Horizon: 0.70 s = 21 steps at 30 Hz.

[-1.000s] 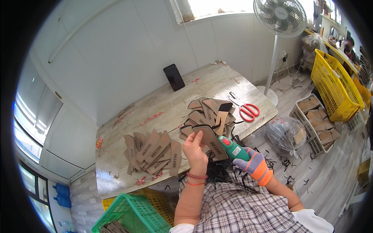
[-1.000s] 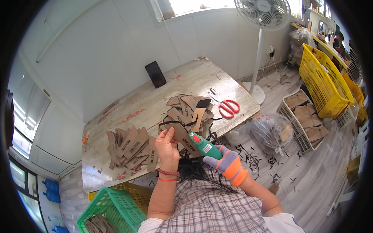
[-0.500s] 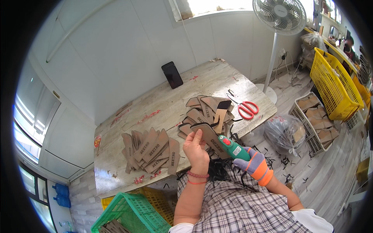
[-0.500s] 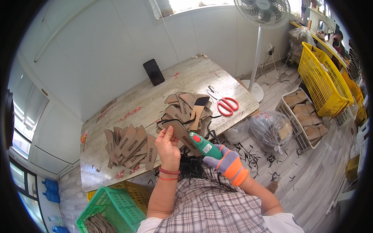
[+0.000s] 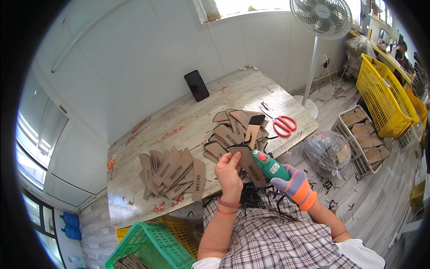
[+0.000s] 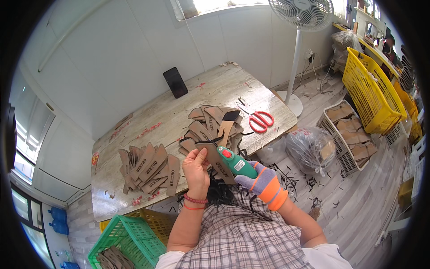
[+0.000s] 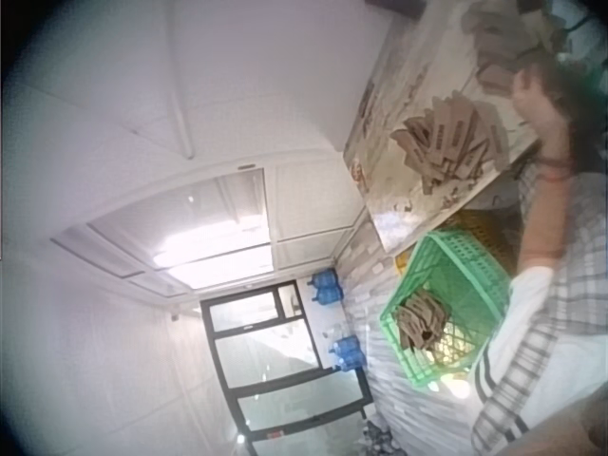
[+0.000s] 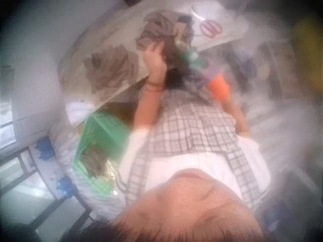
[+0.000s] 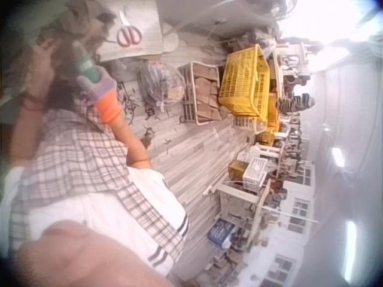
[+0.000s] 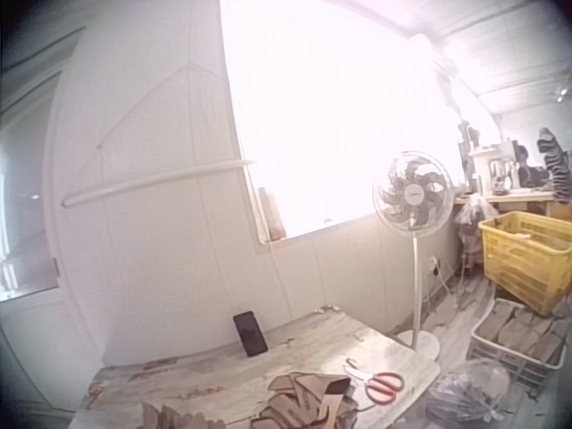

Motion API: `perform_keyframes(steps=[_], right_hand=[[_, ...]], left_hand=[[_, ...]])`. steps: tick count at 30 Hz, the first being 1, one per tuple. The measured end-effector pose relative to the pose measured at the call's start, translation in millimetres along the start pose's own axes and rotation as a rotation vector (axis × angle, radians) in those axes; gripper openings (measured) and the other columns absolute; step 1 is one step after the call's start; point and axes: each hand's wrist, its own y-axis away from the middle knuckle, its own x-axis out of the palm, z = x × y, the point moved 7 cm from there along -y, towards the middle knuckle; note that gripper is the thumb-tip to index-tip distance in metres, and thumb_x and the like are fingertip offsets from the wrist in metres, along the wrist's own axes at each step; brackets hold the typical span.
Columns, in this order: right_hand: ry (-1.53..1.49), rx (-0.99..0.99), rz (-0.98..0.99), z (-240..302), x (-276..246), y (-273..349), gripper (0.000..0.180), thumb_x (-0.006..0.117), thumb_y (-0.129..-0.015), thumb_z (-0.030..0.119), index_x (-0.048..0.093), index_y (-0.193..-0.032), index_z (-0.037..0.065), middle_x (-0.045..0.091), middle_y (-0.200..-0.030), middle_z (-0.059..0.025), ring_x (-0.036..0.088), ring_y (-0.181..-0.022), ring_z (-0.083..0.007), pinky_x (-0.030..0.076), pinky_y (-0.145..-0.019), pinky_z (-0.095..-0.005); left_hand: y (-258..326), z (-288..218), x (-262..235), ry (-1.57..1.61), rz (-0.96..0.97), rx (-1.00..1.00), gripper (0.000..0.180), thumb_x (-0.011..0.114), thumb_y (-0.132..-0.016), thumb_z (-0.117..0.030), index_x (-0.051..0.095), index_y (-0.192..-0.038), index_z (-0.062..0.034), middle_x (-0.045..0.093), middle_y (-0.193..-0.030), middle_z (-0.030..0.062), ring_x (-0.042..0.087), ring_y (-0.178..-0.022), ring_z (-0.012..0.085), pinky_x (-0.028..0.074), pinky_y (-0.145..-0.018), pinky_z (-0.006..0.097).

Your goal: The person uses a handheld rotary tool to grind the edges of small cardboard pieces. They pick up each piece from a pile on the table, hold it with the left hand, and apply the tool with the right hand, then place the piece back on the table. The process is repeated continuously.

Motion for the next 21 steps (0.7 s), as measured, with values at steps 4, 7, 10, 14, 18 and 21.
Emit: perform_keyframes(steps=[4,7,10,14,18,21], right_hand=[[0.011,0.018,0.034,-3.1,-1.8,-1.0,0.048,0.076,-0.079,0.026,0.057,-0.113,-0.002,0.064,-0.08,-0.002,0.056,-0.059,-0.0062,0.046,-0.052,-0.0212],[0.04,0.019,0.044,-8.6,-4.5,0.0,0.049,0.077,-0.078,0.025,0.057,-0.113,-0.002,0.064,-0.079,-0.002,0.056,-0.059,-0.0063,0.046,-0.052,-0.0211],[0.088,0.041,0.05,-7.5,-5.0,0.5,0.049,0.077,-0.077,0.025,0.057,-0.113,-0.002,0.063,-0.078,-0.0019,0.056,-0.058,-0.0062,0.046,-0.052,-0.0213],[0.109,0.009,0.064,-5.5,-5.0,0.2,0.051,0.079,-0.076,0.027,0.058,-0.113,-0.001,0.063,-0.076,-0.001,0.054,-0.058,-0.0055,0.045,-0.052,-0.0212],[0.074,-0.027,0.055,-6.1,-4.5,-0.5,0.051,0.08,-0.075,0.031,0.06,-0.112,0.001,0.062,-0.071,-0.0002,0.052,-0.055,-0.0045,0.043,-0.051,-0.0208],[0.085,-0.037,0.063,-3.6,-4.4,-0.6,0.051,0.08,-0.075,0.031,0.06,-0.112,0.001,0.063,-0.071,-0.0001,0.053,-0.058,-0.0039,0.044,-0.053,-0.0207]], left_hand=[[-1.4,-5.7,-0.7,-0.08,0.031,0.029,0.005,0.065,-0.086,-0.004,0.065,-0.089,-0.0005,0.067,-0.081,0.003,0.06,-0.067,0.0083,0.047,-0.061,0.021],[-3.5,-14.0,3.4,-0.13,0.052,0.068,0.007,0.064,-0.087,-0.004,0.065,-0.092,0.001,0.067,-0.083,0.0023,0.059,-0.069,0.0071,0.047,-0.063,0.02],[-7.6,-19.9,4.3,-0.188,0.105,0.091,0.01,0.063,-0.087,-0.004,0.065,-0.094,0.0026,0.067,-0.084,0.0025,0.059,-0.071,0.0068,0.048,-0.065,0.021],[-9.4,-28.6,6.9,-0.239,0.182,0.087,0.011,0.062,-0.088,-0.003,0.065,-0.096,0.0036,0.067,-0.084,0.0024,0.059,-0.072,0.0063,0.048,-0.067,0.02],[-9.9,-32.9,8.5,-0.336,0.256,0.09,0.011,0.061,-0.087,-0.002,0.066,-0.095,0.0038,0.067,-0.085,0.002,0.058,-0.073,0.0061,0.048,-0.068,0.02],[-5.2,-35.0,13.0,-0.391,0.296,0.051,0.01,0.062,-0.086,-0.001,0.067,-0.093,0.0032,0.066,-0.084,0.0012,0.058,-0.072,0.0056,0.047,-0.067,0.02]])
